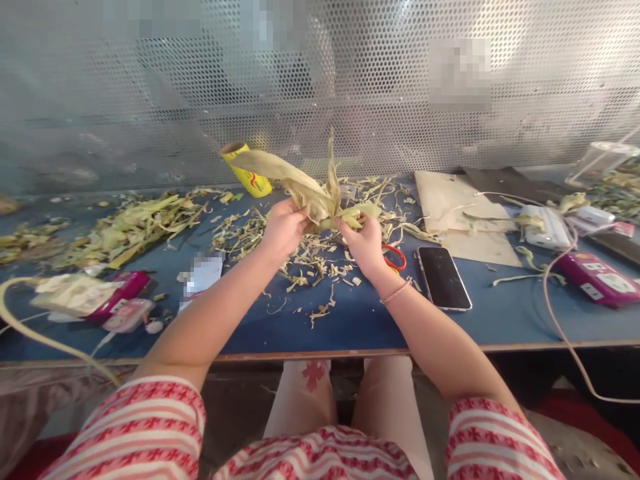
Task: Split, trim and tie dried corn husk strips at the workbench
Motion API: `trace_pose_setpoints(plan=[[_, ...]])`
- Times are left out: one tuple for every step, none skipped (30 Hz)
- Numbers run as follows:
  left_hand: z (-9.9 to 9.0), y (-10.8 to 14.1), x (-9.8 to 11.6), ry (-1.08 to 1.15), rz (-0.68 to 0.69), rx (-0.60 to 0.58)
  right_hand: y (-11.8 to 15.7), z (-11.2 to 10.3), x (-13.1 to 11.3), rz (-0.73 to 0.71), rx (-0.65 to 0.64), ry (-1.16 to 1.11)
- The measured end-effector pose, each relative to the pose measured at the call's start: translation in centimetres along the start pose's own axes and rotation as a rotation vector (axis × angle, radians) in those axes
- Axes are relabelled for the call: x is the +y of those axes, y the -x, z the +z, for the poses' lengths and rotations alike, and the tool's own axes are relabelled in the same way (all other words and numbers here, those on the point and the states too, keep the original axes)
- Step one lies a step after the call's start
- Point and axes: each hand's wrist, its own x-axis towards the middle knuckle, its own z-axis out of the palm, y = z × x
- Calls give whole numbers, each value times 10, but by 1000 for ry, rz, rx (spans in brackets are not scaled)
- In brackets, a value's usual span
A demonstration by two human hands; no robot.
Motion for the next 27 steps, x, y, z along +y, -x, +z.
trace_pose_setpoints(plan=[[0, 0, 1, 20, -12, 18, 0, -1, 0, -10, 12, 9], [0, 0, 3, 34, -25, 29, 0, -2, 0, -18, 23, 15], [0, 0, 4, 44, -40, 32, -1, -3, -1, -25, 30, 16], [-1, 0, 6, 52, -55, 29, -1, -4, -2, -30, 25, 16], [-2, 0, 8, 58, -65, 27, 0, -5, -3, -33, 14, 16], [-2, -1, 10, 63, -70, 24, 0, -6, -5, -35, 0, 18], [-3, -1, 12, 66, -68, 23, 0, -7, -7, -37, -12, 24], [-3, -1, 13, 71, -59, 23, 0, -8, -9, -41, -18, 30], [-4, -1, 15, 77, -45, 27, 0, -8, -11, -48, -18, 35], [-4, -2, 16, 82, -31, 30, 0, -8, -13, -57, -12, 39], [-3, -2, 17, 87, -17, 32, 0, -8, -14, -67, -2, 42], [-3, -2, 17, 87, -4, 32, 1, -8, -15, -77, 7, 47], [-3, -3, 16, 82, 6, 29, 1, -8, -15, -89, 18, 56], [-3, -3, 15, 68, 16, 23, 2, -8, -15, -108, 34, 70], [-3, -3, 13, 45, 31, 18, 2, -9, -14, -136, 50, 89], [-3, -3, 12, 12, 49, 12, 3, -10, -12, -172, 67, 108], [-3, -3, 10, -33, 73, 14, 4, -10, -10, -211, 78, 128], [-3, -2, 9, -92, 98, 20, 5, -10, -9, -241, 82, 147], [-3, -1, 9, -166, 118, 25, 5, -11, -8, -260, 83, 168], [-3, 2, 10, -249, 131, 27, 5, -11, -7, -270, 77, 193], [-3, 4, 11, -333, 140, 21, 5, -11, -6, -273, 69, 220], [-2, 7, 12, -409, 146, 8, 5, -11, -6, -271, 59, 248], [-1, 9, 12, -470, 155, -10, 4, -12, -6, -267, 41, 274], [-1, 11, 12, -514, 168, -25, 3, -14, -6, -252, 15, 293], [-1, 11, 11, -540, 183, -21, 1, -16, -5, -233, -15, 311], [-3, 9, 10, -561, 186, -13, -1, -20, -3, -212, -66, 340], [-7, 7, 8, -573, 176, 6, -4, -26, -1, -194, -122, 400]])
